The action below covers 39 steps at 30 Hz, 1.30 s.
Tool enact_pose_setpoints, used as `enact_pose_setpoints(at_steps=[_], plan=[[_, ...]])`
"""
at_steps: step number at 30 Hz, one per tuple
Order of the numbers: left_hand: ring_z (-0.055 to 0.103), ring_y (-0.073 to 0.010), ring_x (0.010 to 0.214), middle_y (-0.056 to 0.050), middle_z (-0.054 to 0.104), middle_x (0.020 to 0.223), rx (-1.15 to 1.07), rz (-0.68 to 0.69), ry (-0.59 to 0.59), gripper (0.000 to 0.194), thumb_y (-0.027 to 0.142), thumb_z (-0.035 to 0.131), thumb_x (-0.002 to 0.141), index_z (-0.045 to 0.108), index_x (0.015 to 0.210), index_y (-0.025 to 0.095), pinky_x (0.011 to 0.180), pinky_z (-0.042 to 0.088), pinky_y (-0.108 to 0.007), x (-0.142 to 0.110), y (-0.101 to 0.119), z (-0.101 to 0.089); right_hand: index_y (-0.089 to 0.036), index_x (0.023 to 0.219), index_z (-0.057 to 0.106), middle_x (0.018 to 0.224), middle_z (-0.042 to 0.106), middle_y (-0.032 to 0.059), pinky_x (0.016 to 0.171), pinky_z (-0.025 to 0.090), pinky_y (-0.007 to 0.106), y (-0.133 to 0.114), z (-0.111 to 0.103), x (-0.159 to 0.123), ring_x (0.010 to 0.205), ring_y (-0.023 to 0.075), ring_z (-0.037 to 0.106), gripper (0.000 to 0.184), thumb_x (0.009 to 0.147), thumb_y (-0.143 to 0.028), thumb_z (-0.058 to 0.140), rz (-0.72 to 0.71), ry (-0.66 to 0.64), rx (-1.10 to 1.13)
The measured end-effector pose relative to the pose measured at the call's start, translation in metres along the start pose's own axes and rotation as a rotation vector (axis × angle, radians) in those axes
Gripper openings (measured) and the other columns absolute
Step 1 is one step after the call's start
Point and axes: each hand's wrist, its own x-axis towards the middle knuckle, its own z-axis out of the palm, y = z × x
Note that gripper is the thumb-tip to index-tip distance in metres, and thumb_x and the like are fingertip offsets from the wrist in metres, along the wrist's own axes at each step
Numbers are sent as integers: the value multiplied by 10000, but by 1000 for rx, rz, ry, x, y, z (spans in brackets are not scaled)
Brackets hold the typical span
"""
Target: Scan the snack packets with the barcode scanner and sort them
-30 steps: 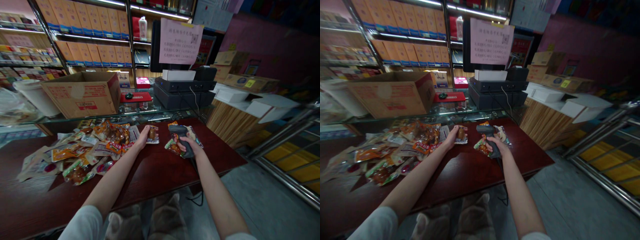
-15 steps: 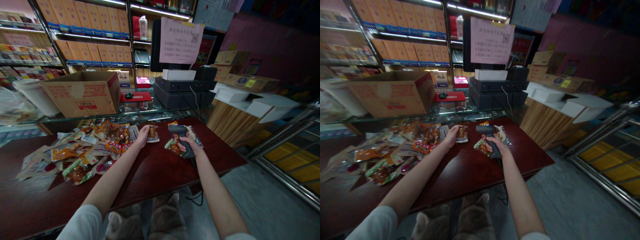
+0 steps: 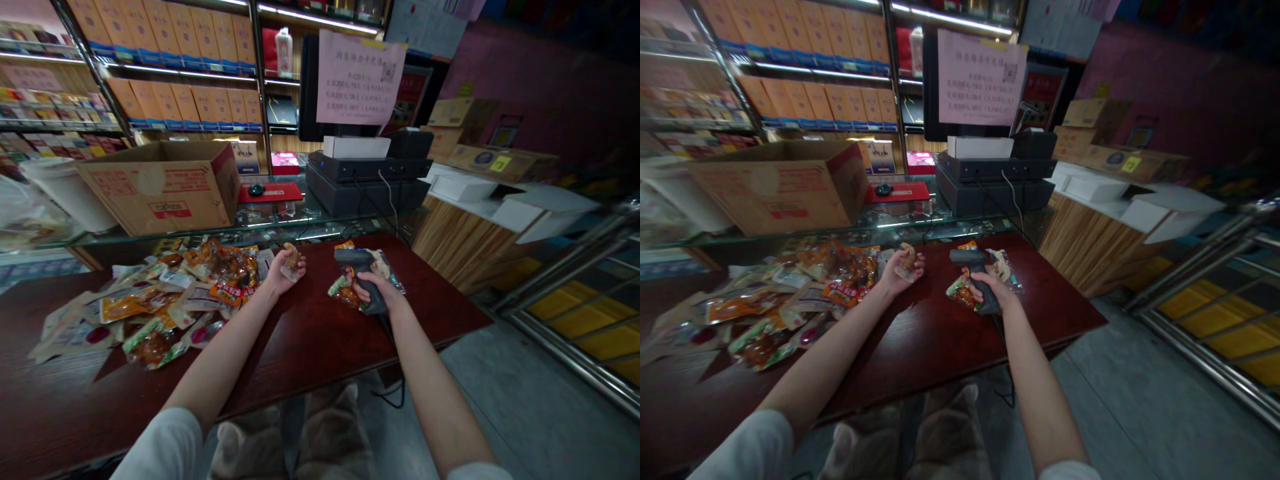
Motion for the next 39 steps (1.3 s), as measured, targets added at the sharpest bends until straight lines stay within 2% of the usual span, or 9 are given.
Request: enact_pose_setpoints(at_steps=[6,13,17,23,31,39], plan=[[609,-170,708,-76,598,755,-74,78,-16,242,302,508,839,665,935,144,662,536,-301,-4,1,1,-163,1060,564,868,661,24,341,298,192,0,1,-1,390,27,381,370,765,-341,701,22,-47,-13],[586,-148,655,-63,572,748,-74,93,-59,302,327,514,840,651,1015,123,679,534,-299,-7,1,4,-162,1050,577,855,659,22,338,305,183,1,1,-1,383,24,371,362,764,-347,701,30,-67,-18],[645,-192,749,-69,612,757,-47,117,-40,349,355,549,806,655,1050,128,758,556,-353,-6,-1,4,-163,1058,569,855,668,27,332,303,180,2,5,-2,387,22,360,365,778,-353,707,50,-120,-20],[684,-220,828,-48,632,717,-73,129,-39,351,321,547,778,671,1044,129,911,534,-447,-2,-3,1,-140,1104,552,650,582,-40,346,304,174,2,14,-4,397,41,368,394,806,-329,728,107,-203,-22],[675,-219,857,-50,667,717,-58,169,29,305,332,577,756,699,971,155,962,494,-458,0,-8,2,-164,1031,557,812,623,-7,349,329,172,3,11,-2,424,23,394,335,794,-298,751,100,-226,32],[686,-209,874,-57,676,762,-21,179,68,287,308,558,774,689,970,144,973,498,-435,4,-9,3,-167,1109,547,777,627,-10,336,275,172,0,7,-5,395,25,332,383,803,-328,710,89,-193,32]])
